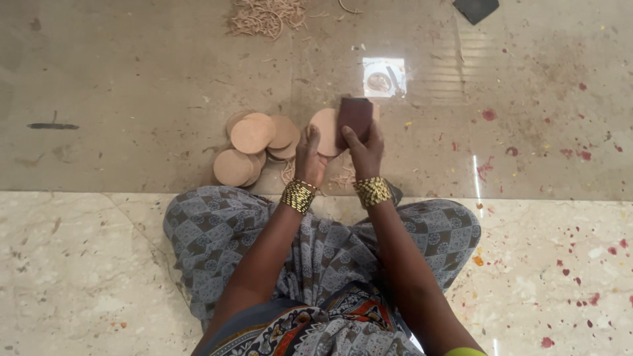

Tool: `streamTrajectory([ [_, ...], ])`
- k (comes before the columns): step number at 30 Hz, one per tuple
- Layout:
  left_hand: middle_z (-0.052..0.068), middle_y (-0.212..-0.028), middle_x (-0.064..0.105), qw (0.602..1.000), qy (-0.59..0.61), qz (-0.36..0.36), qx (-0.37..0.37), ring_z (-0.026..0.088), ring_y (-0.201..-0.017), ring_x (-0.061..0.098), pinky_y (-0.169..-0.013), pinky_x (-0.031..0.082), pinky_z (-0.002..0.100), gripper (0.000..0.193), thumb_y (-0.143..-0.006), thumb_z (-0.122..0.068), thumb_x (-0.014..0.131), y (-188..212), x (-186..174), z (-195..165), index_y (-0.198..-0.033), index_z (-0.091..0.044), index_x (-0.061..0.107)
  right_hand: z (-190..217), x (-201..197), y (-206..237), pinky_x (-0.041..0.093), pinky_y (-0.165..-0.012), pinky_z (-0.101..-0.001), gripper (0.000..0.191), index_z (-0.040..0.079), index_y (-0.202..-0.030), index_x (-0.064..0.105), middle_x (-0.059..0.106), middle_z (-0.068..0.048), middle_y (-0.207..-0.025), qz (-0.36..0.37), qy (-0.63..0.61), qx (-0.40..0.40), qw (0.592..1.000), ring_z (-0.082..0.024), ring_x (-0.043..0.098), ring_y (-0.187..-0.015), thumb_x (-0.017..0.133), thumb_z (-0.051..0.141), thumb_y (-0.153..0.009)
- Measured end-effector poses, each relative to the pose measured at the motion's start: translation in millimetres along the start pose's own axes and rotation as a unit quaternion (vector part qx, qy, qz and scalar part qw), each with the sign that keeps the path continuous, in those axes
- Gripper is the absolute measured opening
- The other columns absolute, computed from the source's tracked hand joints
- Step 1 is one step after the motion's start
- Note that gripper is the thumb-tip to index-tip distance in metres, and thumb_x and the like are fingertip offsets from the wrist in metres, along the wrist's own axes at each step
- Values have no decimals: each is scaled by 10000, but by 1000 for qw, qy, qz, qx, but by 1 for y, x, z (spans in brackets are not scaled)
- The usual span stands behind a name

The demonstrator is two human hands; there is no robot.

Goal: The person sits cross-legged on the floor sanding round wooden discs. They hold a sanding block in one hand and a disc in the other, rubbing the block over the disc faces and edges, then set finished discs on a growing pile beside them and pick up the next disc.

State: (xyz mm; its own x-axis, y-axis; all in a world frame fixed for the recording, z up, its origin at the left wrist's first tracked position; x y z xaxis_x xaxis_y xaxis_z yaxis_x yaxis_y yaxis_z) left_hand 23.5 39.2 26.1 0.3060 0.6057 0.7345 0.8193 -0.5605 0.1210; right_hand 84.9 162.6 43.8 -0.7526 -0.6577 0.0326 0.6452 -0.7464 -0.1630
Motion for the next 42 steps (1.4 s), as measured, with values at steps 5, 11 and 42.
streamTrajectory([
  [5,158,-1367,572,998,-24,51,29,274,-1241,624,-993,596,434,512,-1106,-362,469,14,16,-20,-1489,-29,402,22,4,19,645,-747,-260,438,65,-1232,540,683,-97,-1127,-18,19,56,998,-155,714,-950,751,120,-852],
  [11,154,-1393,534,996,-59,56,43,267,-1277,600,-955,625,433,564,-1057,-411,461,20,22,-24,-1489,-61,369,31,3,20,652,-662,-261,539,53,-1328,535,675,-148,-1176,-42,1,52,998,-199,720,-937,748,81,-834],
  [42,133,-945,793,841,-500,-17,204,171,-840,781,-733,599,300,360,-914,-265,790,17,36,-75,-1143,1,714,104,33,-22,531,-455,-249,227,49,-1097,563,702,-82,-850,111,-137,26,984,-152,681,-592,709,184,-988],
])
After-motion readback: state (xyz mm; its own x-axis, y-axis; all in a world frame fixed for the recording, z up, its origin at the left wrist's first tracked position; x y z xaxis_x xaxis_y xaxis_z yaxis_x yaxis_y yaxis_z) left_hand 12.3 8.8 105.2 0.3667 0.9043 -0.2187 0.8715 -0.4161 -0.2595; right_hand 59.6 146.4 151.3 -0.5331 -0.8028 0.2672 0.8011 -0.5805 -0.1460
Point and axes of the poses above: each hand's wrist, its own y-axis away from the middle knuckle, its own x-axis out of the palm, z = x × y, the point moved 1 cm from there along -y, towards the middle knuckle
